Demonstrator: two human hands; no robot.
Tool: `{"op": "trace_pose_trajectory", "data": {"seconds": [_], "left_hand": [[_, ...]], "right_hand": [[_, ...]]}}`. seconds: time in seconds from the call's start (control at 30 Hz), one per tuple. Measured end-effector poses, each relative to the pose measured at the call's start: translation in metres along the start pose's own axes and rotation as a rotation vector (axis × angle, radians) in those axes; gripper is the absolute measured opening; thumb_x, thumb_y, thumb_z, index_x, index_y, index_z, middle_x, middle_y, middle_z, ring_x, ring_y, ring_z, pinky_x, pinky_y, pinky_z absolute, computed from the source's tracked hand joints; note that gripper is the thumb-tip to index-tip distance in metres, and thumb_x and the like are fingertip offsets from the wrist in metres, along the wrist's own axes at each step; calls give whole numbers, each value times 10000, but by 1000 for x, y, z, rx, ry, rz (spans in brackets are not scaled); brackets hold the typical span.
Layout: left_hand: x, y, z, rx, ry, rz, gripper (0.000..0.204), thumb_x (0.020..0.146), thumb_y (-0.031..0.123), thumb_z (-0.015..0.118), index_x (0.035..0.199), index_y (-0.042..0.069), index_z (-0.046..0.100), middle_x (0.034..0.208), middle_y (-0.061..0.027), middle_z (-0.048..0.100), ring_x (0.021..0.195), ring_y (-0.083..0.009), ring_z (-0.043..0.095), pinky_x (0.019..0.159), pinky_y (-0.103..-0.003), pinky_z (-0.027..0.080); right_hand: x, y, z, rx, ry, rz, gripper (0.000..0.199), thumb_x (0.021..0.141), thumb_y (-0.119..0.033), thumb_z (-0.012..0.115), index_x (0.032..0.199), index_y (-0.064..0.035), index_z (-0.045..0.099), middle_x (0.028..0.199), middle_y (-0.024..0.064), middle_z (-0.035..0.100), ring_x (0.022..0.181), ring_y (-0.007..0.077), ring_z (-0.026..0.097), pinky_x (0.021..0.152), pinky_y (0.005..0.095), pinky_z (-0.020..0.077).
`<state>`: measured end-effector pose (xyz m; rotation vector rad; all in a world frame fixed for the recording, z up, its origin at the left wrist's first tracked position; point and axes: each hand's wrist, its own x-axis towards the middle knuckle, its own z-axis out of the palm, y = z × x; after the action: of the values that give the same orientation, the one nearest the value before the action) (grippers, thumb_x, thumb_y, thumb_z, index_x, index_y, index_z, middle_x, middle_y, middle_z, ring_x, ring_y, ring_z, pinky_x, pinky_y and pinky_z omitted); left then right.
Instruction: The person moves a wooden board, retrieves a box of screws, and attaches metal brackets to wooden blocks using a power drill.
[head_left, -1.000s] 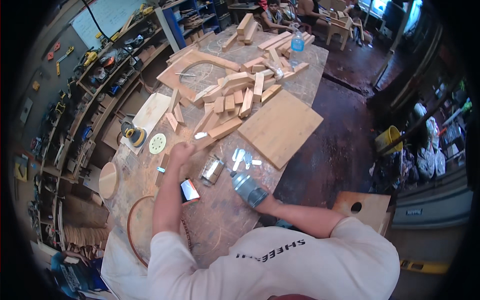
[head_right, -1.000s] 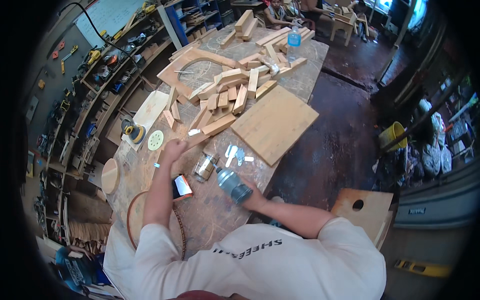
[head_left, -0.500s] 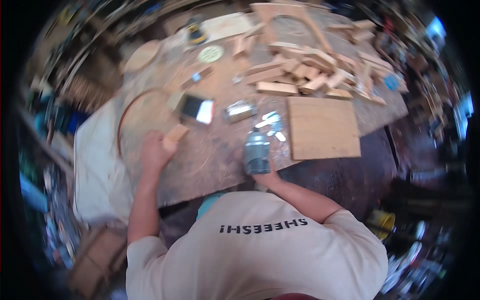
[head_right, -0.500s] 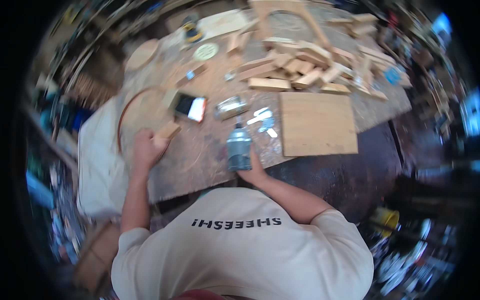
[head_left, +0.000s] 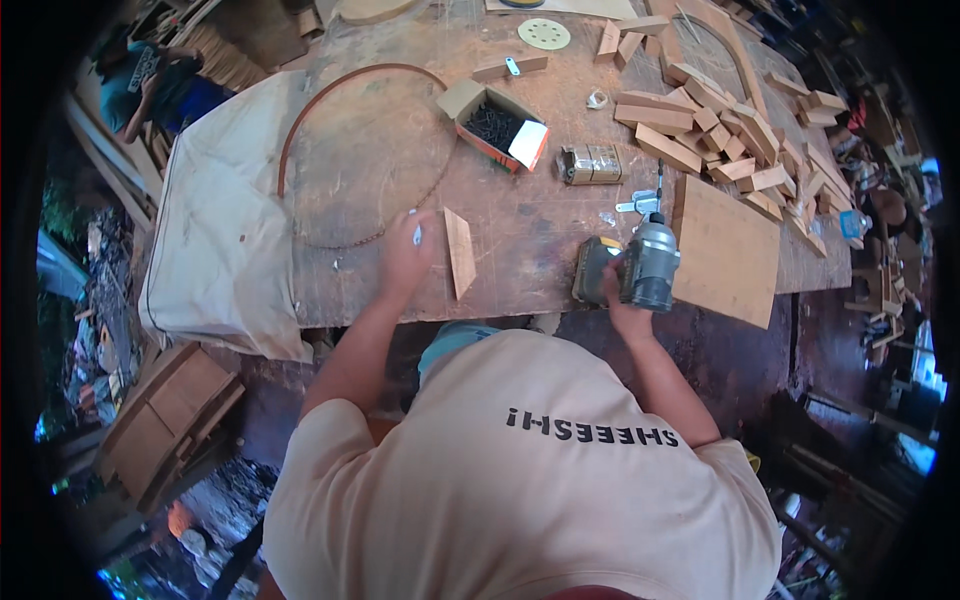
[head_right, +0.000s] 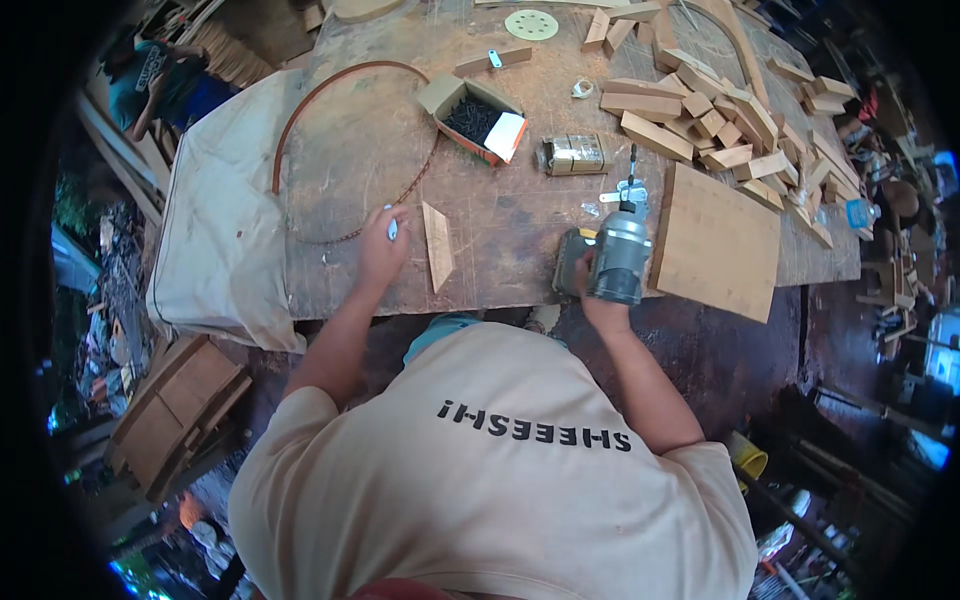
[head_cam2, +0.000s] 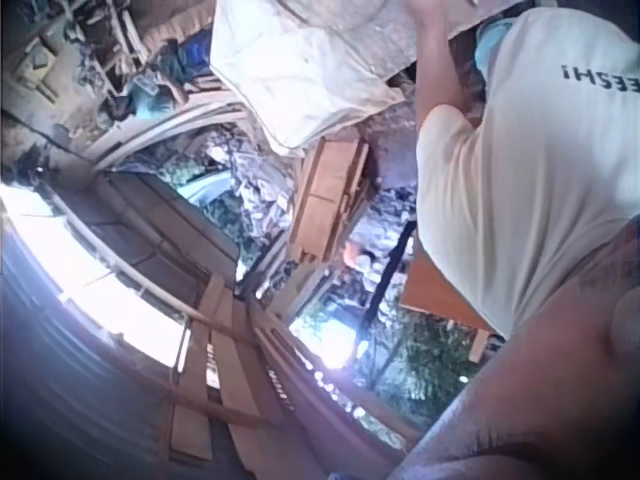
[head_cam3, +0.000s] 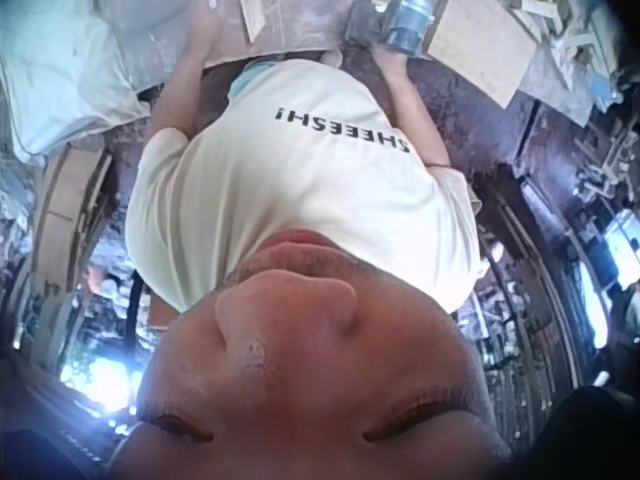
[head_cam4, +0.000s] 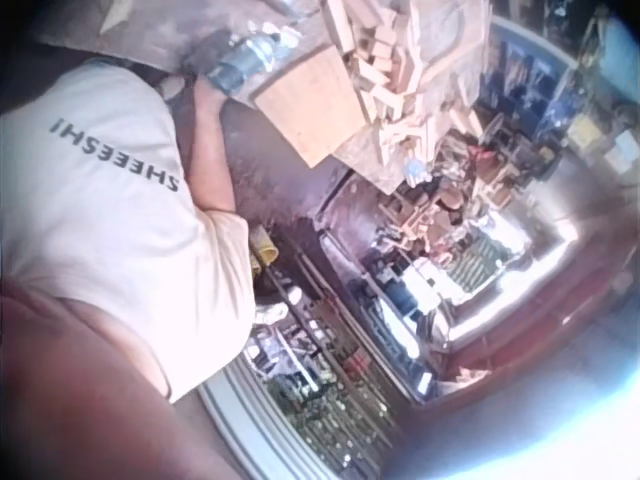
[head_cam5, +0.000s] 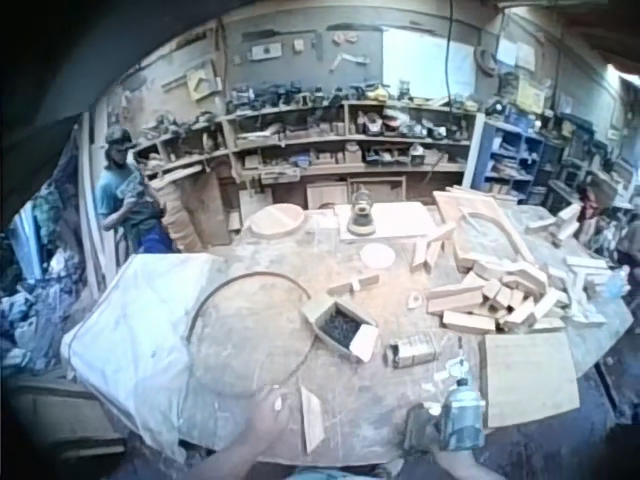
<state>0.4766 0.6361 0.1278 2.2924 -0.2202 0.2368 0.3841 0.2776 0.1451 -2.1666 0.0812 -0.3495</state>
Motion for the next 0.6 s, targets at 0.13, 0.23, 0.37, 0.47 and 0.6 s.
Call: {"op": "trace_pose_trajectory", "data": {"seconds": [0.13, 0.23, 0.37, 0.47, 0.6], "left_hand": [[49, 0, -19, 22, -231, 208, 375, 792, 156, 701, 1147, 75, 611, 1031, -152, 601, 977, -341, 583, 851, -402, 479], [82, -6, -19, 122, -612, 558, 466, 745, 208, 753, 1169, 82, 606, 1097, -123, 588, 1060, -330, 549, 904, -414, 450], [108, -16, -2, 179, -847, 919, 504, 692, 324, 778, 1102, 75, 625, 1067, -105, 586, 1073, -310, 523, 927, -426, 423], [101, -19, 9, 203, -792, 918, 509, 668, 372, 787, 1056, 76, 643, 1032, -102, 583, 1052, -300, 524, 916, -422, 430], [70, -14, 15, 259, -633, 500, 523, 661, 411, 802, 1040, 78, 667, 1010, -108, 579, 1014, -297, 541, 874, -414, 467]], "right_hand": [[-3, -6, 1, 245, 151, 111, 169, 837, -11, 672, 977, -45, 583, 850, 28, 589, 765, 121, 566, 666, 285, 483], [-4, -11, 8, 370, 207, 176, 169, 848, -22, 659, 992, -40, 573, 869, 31, 595, 785, 115, 576, 676, 283, 490], [-5, -17, 14, 366, 334, 206, 163, 864, -33, 644, 1012, -37, 576, 874, 29, 602, 797, 116, 588, 686, 282, 489], [-6, -23, 13, 310, 307, 215, 172, 875, -48, 641, 1035, -31, 581, 884, 28, 612, 819, 123, 604, 720, 289, 493], [-8, -20, 17, 288, 355, 302, 176, 878, -66, 653, 1035, -25, 586, 890, 26, 618, 839, 125, 612, 757, 296, 499]]}}
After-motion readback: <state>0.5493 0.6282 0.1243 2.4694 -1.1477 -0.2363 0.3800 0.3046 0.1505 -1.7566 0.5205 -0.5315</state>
